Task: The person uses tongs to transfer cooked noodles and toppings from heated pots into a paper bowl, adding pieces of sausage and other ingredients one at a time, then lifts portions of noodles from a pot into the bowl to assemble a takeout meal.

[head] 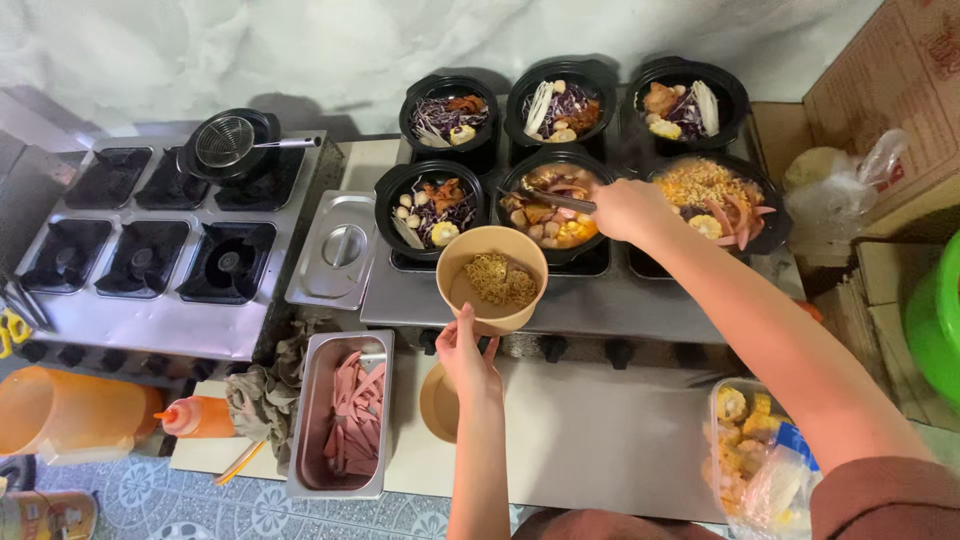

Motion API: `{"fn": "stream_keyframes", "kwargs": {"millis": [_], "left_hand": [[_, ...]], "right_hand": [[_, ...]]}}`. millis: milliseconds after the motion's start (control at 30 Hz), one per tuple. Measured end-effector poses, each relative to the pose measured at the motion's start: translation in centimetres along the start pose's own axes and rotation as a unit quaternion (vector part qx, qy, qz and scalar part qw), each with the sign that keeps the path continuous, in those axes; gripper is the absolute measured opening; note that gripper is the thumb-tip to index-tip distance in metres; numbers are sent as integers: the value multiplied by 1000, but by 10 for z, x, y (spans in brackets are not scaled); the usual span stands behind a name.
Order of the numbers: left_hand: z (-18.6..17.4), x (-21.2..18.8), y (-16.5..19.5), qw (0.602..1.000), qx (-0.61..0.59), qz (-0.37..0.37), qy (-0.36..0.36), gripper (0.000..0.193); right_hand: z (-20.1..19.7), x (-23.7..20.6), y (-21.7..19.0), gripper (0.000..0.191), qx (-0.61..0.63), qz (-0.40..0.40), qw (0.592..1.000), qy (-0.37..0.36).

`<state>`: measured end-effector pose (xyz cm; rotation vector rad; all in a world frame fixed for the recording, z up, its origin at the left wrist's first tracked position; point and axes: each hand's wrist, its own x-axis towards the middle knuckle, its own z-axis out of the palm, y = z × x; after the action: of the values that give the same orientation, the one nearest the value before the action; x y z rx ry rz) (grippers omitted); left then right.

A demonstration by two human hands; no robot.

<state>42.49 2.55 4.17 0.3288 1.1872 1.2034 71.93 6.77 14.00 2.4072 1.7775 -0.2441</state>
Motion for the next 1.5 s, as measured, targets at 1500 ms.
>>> {"fn": "stream_keyframes", "kwargs": {"millis": [1500], "left_hand": [[38,25,18,997,43,70,3,63]], "right_hand": [[-64,-92,65,24,468,52,882,35]]}}
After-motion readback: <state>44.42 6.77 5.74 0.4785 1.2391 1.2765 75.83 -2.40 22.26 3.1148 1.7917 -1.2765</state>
